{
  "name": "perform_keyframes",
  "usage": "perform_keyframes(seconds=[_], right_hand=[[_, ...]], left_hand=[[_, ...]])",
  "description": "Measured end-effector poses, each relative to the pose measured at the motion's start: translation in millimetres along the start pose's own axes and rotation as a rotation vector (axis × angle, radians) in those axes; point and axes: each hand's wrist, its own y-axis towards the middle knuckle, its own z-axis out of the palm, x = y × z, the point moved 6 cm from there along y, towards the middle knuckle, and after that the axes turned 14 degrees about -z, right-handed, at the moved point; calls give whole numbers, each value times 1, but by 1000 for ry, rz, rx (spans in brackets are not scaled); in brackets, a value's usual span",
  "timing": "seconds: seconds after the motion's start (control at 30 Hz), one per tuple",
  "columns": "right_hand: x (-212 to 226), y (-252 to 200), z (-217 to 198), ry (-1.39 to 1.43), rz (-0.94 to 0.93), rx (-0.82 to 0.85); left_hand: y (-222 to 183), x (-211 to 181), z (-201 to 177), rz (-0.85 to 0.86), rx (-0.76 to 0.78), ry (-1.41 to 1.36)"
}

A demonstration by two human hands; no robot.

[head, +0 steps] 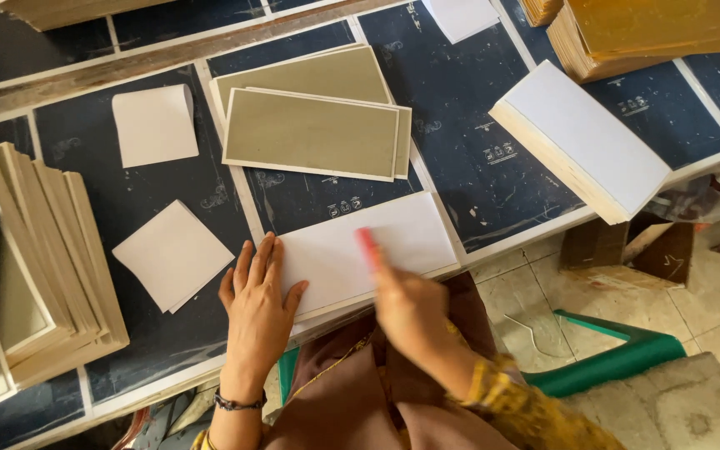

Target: Manually assembling cards by folding paper inserts and creasing them with a hand tool.

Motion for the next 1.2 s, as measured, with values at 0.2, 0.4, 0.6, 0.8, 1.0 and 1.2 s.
perform_keyframes(seconds=[0.2,0.4,0.6,0.8,1.0,1.2], right_hand=[[-7,33,45,63,-140,81],[-140,-15,17,-79,270,158],[-194,-46,30,404,454,-206],[-194,-48,33,473,484,-241],[-214,-48,45,800,616,-351],[-223,-14,45,1042,757,-310]], left_hand=[[10,2,-5,-3,-31,201],[65,5,18,138,-75,379],[158,-70,17,429,-207,284],[197,-55,43,794,-349,417],[200,-68,-12,892,-591,340],[214,-73,-75,734,-807,374]])
